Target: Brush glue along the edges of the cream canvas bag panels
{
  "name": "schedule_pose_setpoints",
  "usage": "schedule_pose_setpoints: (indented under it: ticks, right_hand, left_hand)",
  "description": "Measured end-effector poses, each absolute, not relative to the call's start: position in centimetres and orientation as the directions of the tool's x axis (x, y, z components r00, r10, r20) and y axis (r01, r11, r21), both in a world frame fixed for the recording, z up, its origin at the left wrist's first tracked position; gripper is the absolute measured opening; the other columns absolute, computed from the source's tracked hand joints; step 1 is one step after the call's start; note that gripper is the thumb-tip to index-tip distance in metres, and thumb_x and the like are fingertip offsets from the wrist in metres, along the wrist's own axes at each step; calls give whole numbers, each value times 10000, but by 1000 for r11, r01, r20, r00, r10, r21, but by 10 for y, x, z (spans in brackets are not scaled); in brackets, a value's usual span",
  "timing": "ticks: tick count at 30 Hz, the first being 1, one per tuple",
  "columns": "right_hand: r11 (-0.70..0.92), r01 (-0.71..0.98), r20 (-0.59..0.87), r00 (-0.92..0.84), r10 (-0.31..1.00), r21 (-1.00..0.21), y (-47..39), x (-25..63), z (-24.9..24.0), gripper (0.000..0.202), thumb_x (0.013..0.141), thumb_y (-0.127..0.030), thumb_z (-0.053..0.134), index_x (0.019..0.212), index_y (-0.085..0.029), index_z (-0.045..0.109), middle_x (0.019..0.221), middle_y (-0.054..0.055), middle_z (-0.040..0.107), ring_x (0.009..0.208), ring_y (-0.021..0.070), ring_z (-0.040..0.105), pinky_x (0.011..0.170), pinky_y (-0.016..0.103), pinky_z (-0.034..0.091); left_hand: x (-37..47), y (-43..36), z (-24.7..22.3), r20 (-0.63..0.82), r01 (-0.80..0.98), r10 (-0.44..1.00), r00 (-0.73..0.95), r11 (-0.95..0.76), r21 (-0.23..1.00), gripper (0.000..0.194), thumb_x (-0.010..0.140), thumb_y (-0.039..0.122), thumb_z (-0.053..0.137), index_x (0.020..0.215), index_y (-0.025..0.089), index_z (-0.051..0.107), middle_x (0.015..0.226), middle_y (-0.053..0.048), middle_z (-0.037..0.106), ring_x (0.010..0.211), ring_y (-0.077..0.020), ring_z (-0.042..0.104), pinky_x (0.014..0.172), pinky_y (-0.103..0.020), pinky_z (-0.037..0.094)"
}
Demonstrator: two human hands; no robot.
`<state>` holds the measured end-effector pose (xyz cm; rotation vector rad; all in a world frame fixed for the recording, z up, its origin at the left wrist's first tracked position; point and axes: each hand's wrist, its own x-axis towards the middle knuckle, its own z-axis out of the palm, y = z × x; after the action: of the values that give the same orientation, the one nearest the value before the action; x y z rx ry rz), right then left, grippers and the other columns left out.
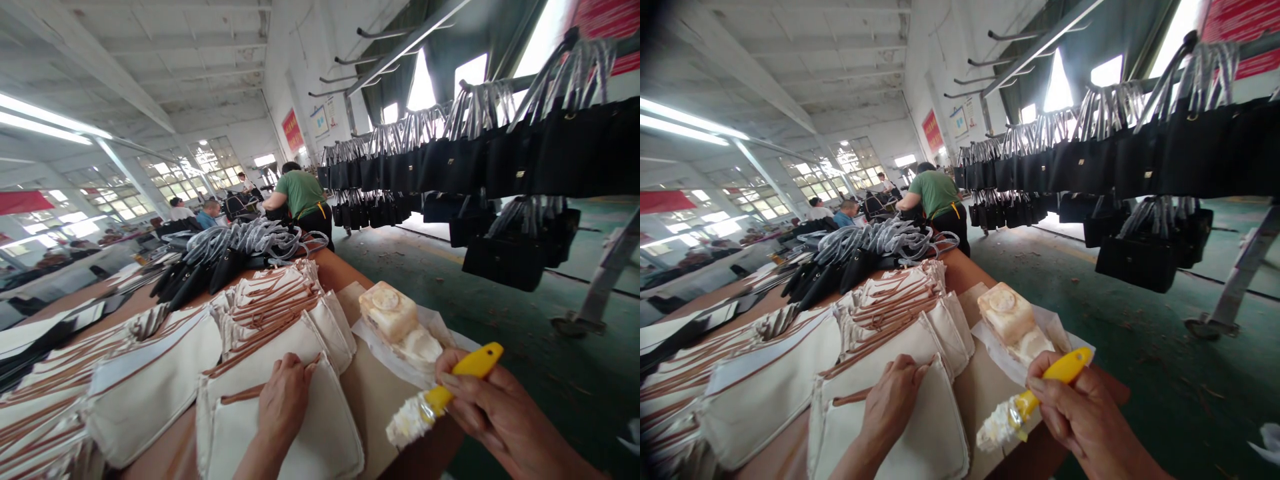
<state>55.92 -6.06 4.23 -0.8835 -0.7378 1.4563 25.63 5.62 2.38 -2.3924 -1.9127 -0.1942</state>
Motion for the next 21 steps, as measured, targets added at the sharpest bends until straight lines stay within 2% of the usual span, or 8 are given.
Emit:
schedule_pose_setpoints:
  ticks: [4,7,9,13,17,21]
  right_hand:
    - [-38,-570,-89,61,994,-821,-57,554,47,260,878,-408,667,829,-170,577,423,-108,306,392,53,183,422,226,138]
    - [-17,-604,-83,81,993,-797,-49,549,47,244,858,-372,690,816,-168,563,424,-109,318,384,51,186,409,220,127]
    - [3,-612,-77,104,992,-791,-40,545,46,237,842,-355,704,828,-168,559,422,-110,329,381,53,182,402,220,116]
    - [71,-561,-19,152,988,-825,-22,536,43,228,836,-350,690,836,-165,557,414,-110,343,378,59,189,395,223,107]
    - [133,-447,68,159,985,-885,-15,526,42,186,880,-332,635,875,-164,556,442,-106,362,408,72,239,419,225,149]
    - [157,-217,141,85,986,-963,-18,517,43,151,901,-316,586,858,-172,574,470,-90,389,433,93,318,438,232,224]
  left_hand:
    - [262,61,23,88,987,987,134,-141,73,237,928,372,455,884,203,614,974,-66,638,824,-216,627,642,-302,401]
    - [264,67,23,8,979,993,120,-120,163,281,899,408,491,1041,197,610,885,-58,690,784,-218,651,632,-284,393]
    - [265,68,25,-68,952,978,197,-175,250,267,878,410,520,995,221,667,832,-33,711,789,-205,659,654,-268,404]
    - [265,58,34,-156,851,906,394,-296,434,229,852,356,552,770,249,737,788,9,691,790,-163,639,721,-235,418]
    - [269,39,42,-153,785,893,424,-277,554,335,901,400,481,773,209,726,778,-2,638,773,-160,606,699,-232,421]
    - [276,22,47,-143,743,894,424,-253,620,386,916,454,470,751,187,695,782,-7,599,766,-159,577,677,-231,407]
